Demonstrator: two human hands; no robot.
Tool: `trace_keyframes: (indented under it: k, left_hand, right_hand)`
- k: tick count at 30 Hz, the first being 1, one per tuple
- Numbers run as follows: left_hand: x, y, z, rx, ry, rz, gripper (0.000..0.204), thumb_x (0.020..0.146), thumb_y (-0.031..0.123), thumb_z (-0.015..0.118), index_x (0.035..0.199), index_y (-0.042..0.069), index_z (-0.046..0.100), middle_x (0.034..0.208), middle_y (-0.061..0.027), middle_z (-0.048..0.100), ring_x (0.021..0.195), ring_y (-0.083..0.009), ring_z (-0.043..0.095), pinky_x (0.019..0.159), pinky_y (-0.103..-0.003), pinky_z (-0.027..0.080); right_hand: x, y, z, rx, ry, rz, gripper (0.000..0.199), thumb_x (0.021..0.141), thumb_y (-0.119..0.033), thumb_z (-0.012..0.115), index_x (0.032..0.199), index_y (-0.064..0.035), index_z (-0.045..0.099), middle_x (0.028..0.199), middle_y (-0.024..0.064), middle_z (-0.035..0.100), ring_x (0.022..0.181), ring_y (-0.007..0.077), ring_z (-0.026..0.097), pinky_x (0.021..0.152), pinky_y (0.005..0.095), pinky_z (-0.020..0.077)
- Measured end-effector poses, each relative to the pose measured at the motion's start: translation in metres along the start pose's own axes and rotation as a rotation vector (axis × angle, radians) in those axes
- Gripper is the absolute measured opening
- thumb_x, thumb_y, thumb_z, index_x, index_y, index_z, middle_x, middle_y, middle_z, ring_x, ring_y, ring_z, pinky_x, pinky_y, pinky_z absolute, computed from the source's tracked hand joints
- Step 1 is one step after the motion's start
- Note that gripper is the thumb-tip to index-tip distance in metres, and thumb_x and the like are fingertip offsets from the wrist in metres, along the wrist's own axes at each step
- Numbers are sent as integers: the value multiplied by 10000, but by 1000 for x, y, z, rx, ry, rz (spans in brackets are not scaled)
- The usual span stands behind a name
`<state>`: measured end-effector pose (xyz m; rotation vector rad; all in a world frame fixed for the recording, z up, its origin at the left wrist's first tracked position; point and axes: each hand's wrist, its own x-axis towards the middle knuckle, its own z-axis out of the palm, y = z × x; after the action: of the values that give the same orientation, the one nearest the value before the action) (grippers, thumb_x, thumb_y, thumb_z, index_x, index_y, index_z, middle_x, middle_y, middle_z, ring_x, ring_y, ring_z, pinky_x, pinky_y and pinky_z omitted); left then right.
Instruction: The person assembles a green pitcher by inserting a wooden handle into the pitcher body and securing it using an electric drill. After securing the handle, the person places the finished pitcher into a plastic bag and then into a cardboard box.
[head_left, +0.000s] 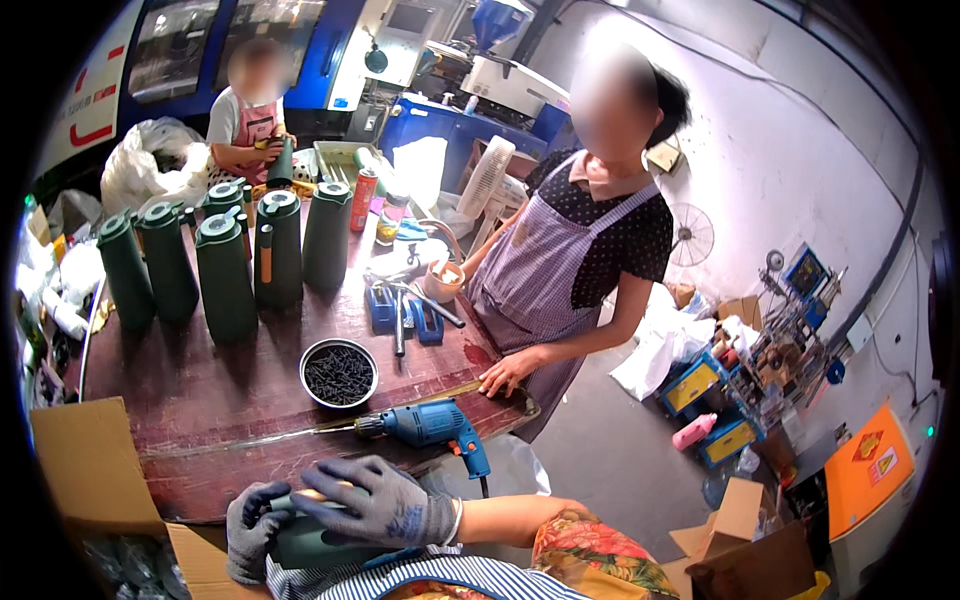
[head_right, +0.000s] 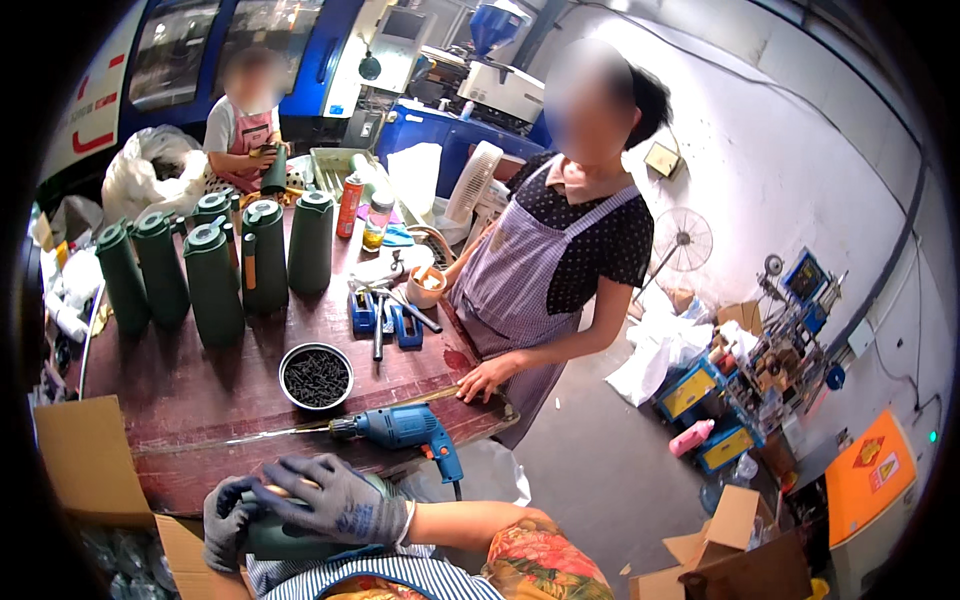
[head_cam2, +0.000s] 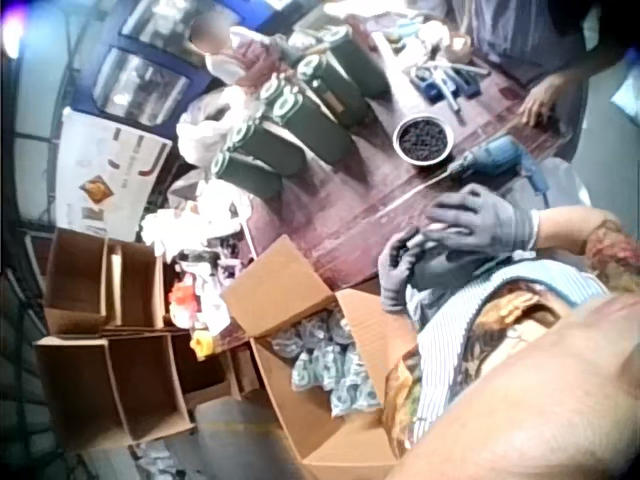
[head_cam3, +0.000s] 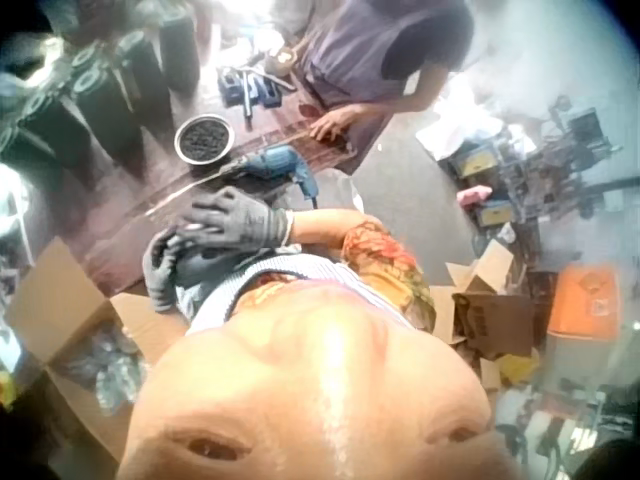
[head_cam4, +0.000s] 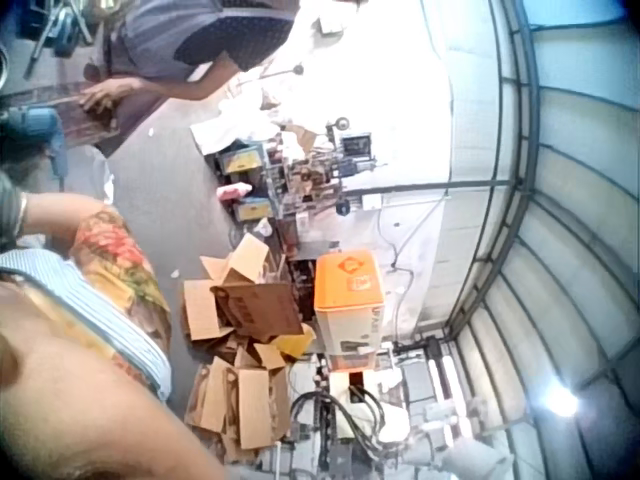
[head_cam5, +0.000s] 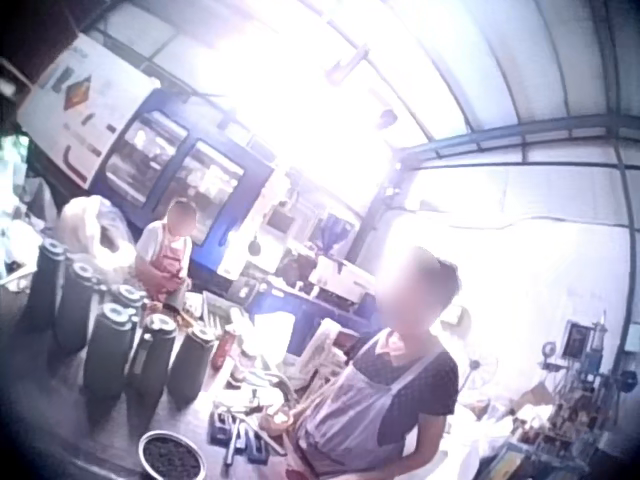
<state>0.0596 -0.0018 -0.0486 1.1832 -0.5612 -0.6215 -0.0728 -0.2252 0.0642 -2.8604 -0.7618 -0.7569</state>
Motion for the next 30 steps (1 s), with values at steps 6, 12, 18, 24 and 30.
trace_keyframes:
  k: [6,12,18,24,30]
  left_hand:
    - [-3,-22,1,265,-79,124,514,711,315,851,1075,-26,728,1031,-136,716,999,-252,667,913,-368,509]
    - [-28,-40,1,214,139,95,426,783,136,706,1164,-47,654,1176,-150,618,1120,-260,598,1007,-371,466]
    - [-31,-42,16,315,217,171,380,819,27,656,1195,-20,643,1246,-137,566,1170,-258,575,1039,-352,451]
    - [-36,-56,14,251,243,149,312,828,-23,633,1139,-10,654,1154,-114,572,1080,-223,600,959,-311,493]
    - [-32,-54,18,286,278,140,333,798,5,664,1131,-14,661,1134,-113,579,1046,-221,603,920,-322,503]
  right_hand:
    - [-40,-1,91,155,-251,92,651,852,-339,647,1391,-1,509,1152,112,616,1068,262,618,906,387,493]
    - [-24,3,91,207,-134,73,609,853,-296,622,1379,-10,511,1171,116,611,1069,258,609,894,398,485]
    - [-35,6,81,126,-247,71,515,879,-260,587,1329,-11,549,1144,117,614,1033,248,622,866,383,500]
    - [-29,11,103,384,-174,94,395,896,-210,645,1232,-10,593,1008,142,646,933,286,656,806,401,520]
    - [-14,33,114,908,-514,519,397,934,-320,649,1191,-25,579,940,235,669,877,407,662,764,479,495]
